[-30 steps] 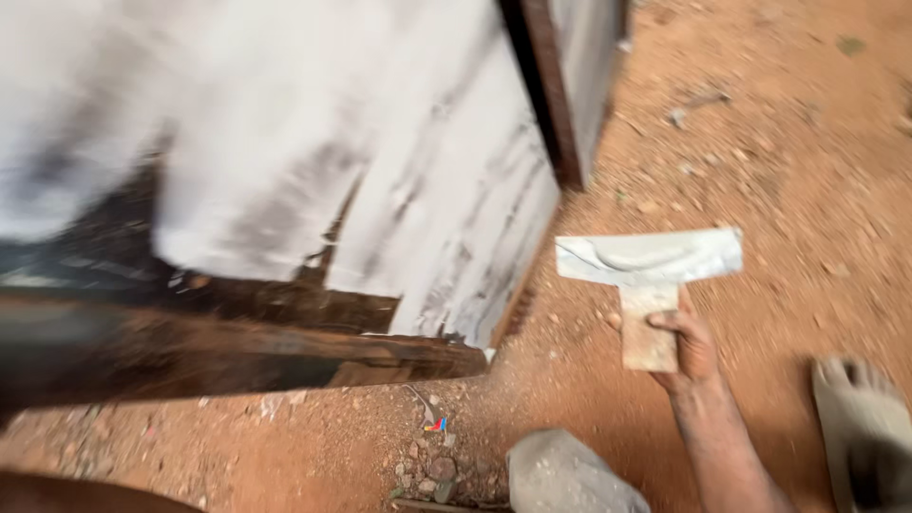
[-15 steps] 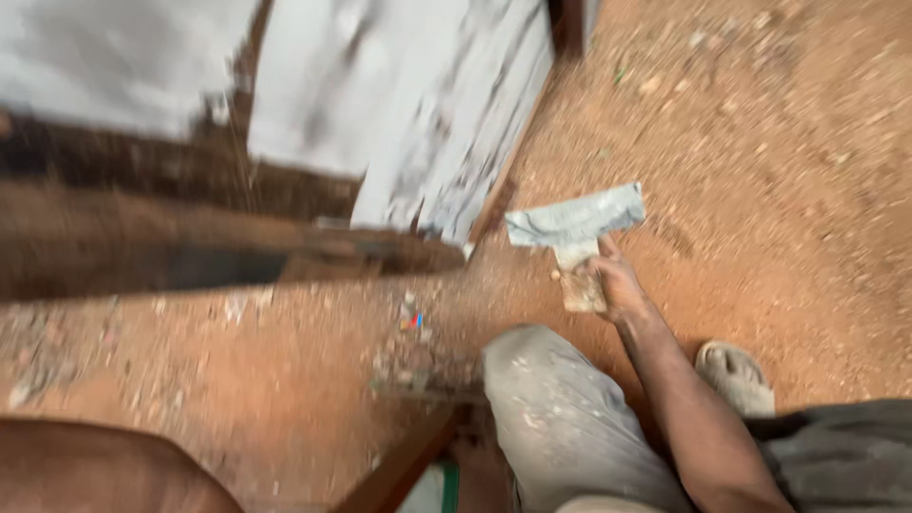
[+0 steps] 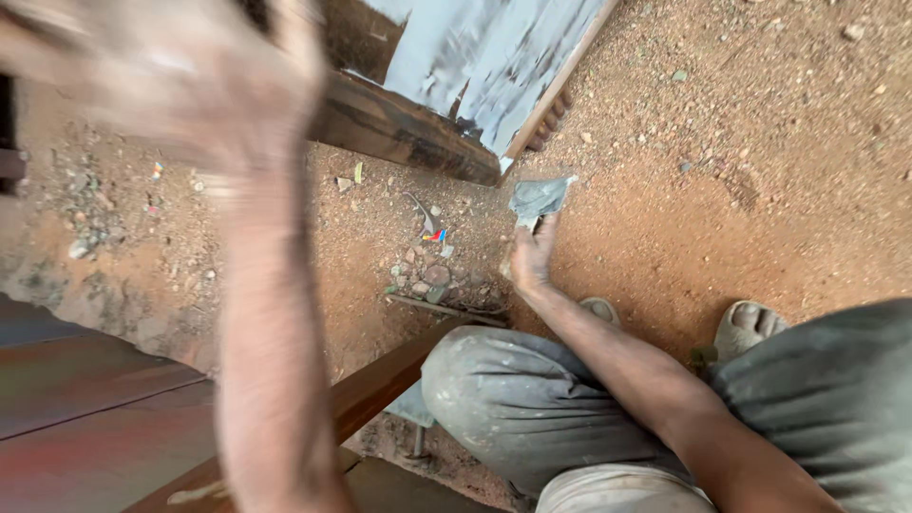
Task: The person sits on the ground applying gray putty filler onto metal cabinet panels using a putty knife. They scoop putty from a tray, spread it over dents and seams on the panels, and continue coating different sections of the cabinet, including inner shelves.
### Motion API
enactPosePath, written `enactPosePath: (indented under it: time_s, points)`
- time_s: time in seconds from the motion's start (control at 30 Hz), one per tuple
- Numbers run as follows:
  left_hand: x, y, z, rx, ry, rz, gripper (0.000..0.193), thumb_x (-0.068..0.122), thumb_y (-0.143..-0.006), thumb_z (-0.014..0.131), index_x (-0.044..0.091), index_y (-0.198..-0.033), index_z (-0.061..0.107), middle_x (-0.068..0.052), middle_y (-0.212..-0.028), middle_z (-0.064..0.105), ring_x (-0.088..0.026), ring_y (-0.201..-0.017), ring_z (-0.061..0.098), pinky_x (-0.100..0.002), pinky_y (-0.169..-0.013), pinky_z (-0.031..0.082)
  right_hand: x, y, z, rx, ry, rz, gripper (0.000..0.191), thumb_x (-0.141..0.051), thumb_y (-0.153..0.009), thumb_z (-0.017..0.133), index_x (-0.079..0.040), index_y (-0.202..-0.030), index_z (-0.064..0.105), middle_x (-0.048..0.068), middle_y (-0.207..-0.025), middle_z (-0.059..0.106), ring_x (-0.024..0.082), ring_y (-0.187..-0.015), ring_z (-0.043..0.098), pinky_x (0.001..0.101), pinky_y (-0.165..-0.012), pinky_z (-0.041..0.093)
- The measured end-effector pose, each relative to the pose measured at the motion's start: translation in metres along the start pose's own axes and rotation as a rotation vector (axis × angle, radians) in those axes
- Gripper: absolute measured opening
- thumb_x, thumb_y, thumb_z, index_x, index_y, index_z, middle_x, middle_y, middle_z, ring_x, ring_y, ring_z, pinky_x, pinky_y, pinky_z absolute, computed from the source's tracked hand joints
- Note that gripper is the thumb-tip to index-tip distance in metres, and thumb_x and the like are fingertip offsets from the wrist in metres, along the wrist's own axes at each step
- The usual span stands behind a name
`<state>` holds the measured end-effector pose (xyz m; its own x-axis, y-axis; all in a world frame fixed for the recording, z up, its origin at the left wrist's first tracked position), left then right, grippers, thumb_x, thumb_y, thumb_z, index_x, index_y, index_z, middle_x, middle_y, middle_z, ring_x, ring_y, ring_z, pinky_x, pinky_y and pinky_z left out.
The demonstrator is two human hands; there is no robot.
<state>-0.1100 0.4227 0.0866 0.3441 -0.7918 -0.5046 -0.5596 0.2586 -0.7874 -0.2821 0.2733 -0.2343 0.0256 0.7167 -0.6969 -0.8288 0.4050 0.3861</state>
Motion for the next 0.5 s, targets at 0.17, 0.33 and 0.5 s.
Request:
enactPosePath:
  time_s: [0.17,0.33,0.5]
  points:
    - [0.082,0.097,-0.013,-0.169,0.281,0.451,0.098,0.082,-0.105,0.042,0.02,-0.169,-0.001,-0.01,-0.17,-0.017,-0.032,-0.159,-0.014,-0.055,-0.124,-0.023,0.029,0.004,0.007,0.187,0.138,0.347,0.085,0.003,-0.101,0.041,-0.027,-0.164,-0.008,0.023,-0.121,0.058,0.027,-0.065,0.04,0.0348,-0.043,0.036]
    - [0.119,0.173,-0.014,-0.323,0.213,0.6,0.107,0.08,-0.101,0.056,0.021,-0.169,-0.002,-0.011,-0.17,-0.021,-0.037,-0.157,-0.019,-0.057,-0.123,-0.028,0.008,-0.006,0.027,0.237,0.233,-0.14,0.08,0.012,-0.081,0.041,0.0,-0.154,0.012,0.02,-0.136,0.043,0.023,-0.101,0.053,0.0392,-0.082,0.053]
    - [0.121,0.191,-0.014,-0.268,0.203,0.566,0.114,0.071,-0.097,0.072,0.024,-0.171,-0.001,-0.012,-0.172,-0.019,-0.043,-0.155,-0.023,-0.06,-0.124,-0.03,0.014,-0.004,0.043,0.355,0.594,-0.213,0.085,0.014,-0.081,0.051,0.006,-0.154,0.008,0.03,-0.137,0.03,0.037,-0.125,0.036,0.0529,-0.106,0.038]
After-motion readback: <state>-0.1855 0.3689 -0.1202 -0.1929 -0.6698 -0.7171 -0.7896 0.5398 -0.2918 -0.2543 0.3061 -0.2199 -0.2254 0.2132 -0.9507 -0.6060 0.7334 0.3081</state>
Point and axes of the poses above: each hand's wrist, its own y-axis away from the middle knuckle, its own z-axis out of the palm, x = y × z, the point moved 5 cm from there along -y, towards the middle knuckle
